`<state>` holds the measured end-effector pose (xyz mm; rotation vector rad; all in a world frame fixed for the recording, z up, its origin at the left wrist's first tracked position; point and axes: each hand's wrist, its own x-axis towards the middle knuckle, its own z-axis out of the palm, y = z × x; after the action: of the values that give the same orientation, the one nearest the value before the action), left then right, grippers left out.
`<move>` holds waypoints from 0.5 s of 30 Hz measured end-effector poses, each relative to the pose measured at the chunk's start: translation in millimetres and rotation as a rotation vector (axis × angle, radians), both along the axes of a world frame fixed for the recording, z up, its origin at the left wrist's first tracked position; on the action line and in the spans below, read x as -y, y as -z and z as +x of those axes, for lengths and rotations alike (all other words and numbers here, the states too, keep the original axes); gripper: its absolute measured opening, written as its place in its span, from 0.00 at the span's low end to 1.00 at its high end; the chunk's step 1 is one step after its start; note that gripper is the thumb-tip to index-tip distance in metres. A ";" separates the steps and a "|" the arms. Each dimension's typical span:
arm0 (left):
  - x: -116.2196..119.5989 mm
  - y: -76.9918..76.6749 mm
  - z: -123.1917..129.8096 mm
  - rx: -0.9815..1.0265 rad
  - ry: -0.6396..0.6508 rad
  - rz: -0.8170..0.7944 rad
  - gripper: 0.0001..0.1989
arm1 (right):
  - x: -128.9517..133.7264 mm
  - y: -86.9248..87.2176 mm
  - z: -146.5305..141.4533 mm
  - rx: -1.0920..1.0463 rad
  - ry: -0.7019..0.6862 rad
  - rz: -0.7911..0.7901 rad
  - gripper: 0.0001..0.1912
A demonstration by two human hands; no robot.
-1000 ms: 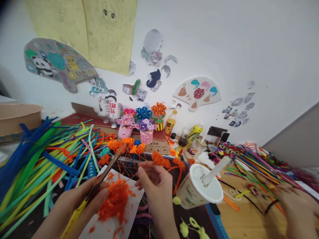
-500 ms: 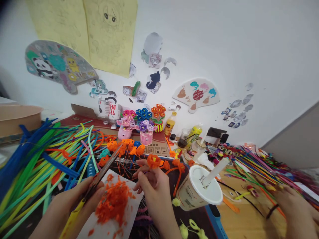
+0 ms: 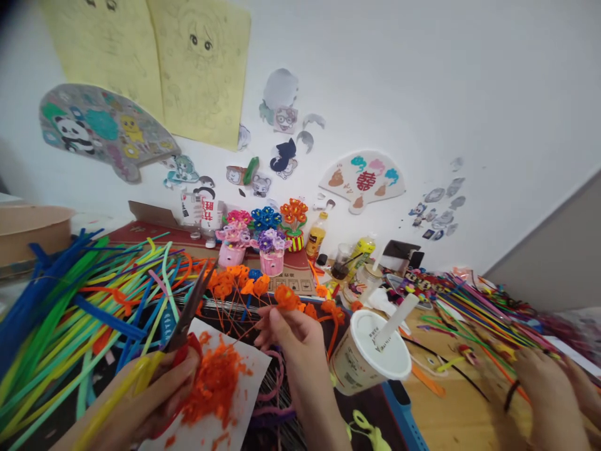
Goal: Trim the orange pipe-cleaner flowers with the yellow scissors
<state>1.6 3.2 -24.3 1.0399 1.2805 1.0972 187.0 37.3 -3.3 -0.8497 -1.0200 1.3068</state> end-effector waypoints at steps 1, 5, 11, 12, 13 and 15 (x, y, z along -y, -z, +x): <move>1.0 -3.6 -1.2 0.040 0.008 -0.048 0.22 | -0.4 -0.2 0.5 -0.036 0.028 0.001 0.12; 4.3 -15.1 -5.7 0.121 0.033 -0.100 0.25 | -1.3 -1.8 2.0 -0.103 0.103 0.013 0.19; 5.9 -14.0 -13.8 0.194 0.177 -0.074 0.26 | -0.8 -2.6 5.2 -0.023 0.004 0.049 0.17; 6.0 -14.2 -16.3 0.204 0.203 -0.082 0.26 | -0.6 -3.1 6.9 0.010 0.001 0.067 0.15; 5.9 -14.5 -19.0 0.220 0.220 -0.089 0.25 | -0.3 -3.8 8.6 0.047 0.004 0.084 0.14; 5.0 -14.7 -24.2 0.267 0.258 -0.116 0.24 | 0.1 -5.2 11.6 0.122 0.016 0.107 0.13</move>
<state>-22.5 -1.8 -9.6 0.9085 0.9564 0.9183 198.6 37.2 1.9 -0.8616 -1.1665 1.1877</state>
